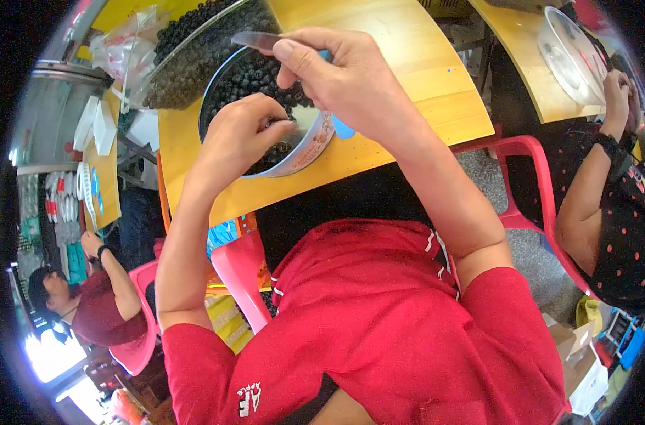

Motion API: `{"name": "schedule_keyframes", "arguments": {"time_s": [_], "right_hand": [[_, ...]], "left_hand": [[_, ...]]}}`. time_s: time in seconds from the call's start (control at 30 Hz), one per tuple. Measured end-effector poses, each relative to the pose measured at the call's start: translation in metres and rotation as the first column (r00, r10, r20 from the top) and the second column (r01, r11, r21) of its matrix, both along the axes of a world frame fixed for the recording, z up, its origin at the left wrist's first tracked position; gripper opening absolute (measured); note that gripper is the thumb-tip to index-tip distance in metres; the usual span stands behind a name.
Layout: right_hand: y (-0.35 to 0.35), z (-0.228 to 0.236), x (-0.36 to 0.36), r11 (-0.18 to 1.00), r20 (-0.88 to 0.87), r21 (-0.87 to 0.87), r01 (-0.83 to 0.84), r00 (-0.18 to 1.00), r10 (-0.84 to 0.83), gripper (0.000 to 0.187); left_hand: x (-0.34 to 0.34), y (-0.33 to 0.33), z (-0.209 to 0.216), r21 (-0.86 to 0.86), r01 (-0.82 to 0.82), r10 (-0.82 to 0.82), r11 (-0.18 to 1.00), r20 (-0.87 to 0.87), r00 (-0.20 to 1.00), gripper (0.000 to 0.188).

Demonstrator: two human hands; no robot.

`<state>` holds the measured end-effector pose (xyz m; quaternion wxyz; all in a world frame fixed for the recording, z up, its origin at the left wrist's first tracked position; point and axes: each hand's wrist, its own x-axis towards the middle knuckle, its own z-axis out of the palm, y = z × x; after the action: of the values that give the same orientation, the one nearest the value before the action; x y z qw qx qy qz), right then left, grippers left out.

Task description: Manually trimming small black produce items using a small knife at a workstation.

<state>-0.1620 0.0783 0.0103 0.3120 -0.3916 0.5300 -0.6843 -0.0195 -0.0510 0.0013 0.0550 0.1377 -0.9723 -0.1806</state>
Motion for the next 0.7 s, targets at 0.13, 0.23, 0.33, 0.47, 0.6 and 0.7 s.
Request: {"name": "schedule_keyframes", "arguments": {"time_s": [0.13,0.23,0.33,0.47,0.6,0.7], "right_hand": [[-0.003,-0.005,0.001,0.999,0.06,0.036,0.017,0.998,-0.019,0.023],[-0.002,-0.001,0.017,0.996,0.137,-0.063,-0.059,0.988,0.068,0.027],[-0.001,0.002,0.028,0.993,0.142,-0.103,-0.057,0.987,0.072,0.03],[0.001,0.003,0.028,0.981,0.421,-0.116,-0.153,0.887,0.188,0.033],[0.0,0.003,0.024,0.966,0.55,-0.158,-0.203,0.794,0.257,0.029],[0.003,0.003,0.022,0.95,0.594,-0.188,-0.248,0.742,0.311,0.027]], "left_hand": [[0.004,0.006,0.014,0.681,-0.065,0.363,0.73,-0.305,0.88,0.017],[0.007,0.01,0.017,0.84,0.047,0.488,0.54,-0.358,0.796,0.016],[0.003,0.021,0.013,0.887,0.186,0.548,0.423,-0.414,0.727,0.018],[0.0,0.027,0.014,0.881,0.292,0.527,0.372,-0.459,0.715,0.017],[0.0,0.032,0.014,0.886,0.35,0.521,0.303,-0.462,0.718,0.018],[0.002,0.032,0.014,0.898,0.353,0.524,0.262,-0.44,0.729,0.019]]}}
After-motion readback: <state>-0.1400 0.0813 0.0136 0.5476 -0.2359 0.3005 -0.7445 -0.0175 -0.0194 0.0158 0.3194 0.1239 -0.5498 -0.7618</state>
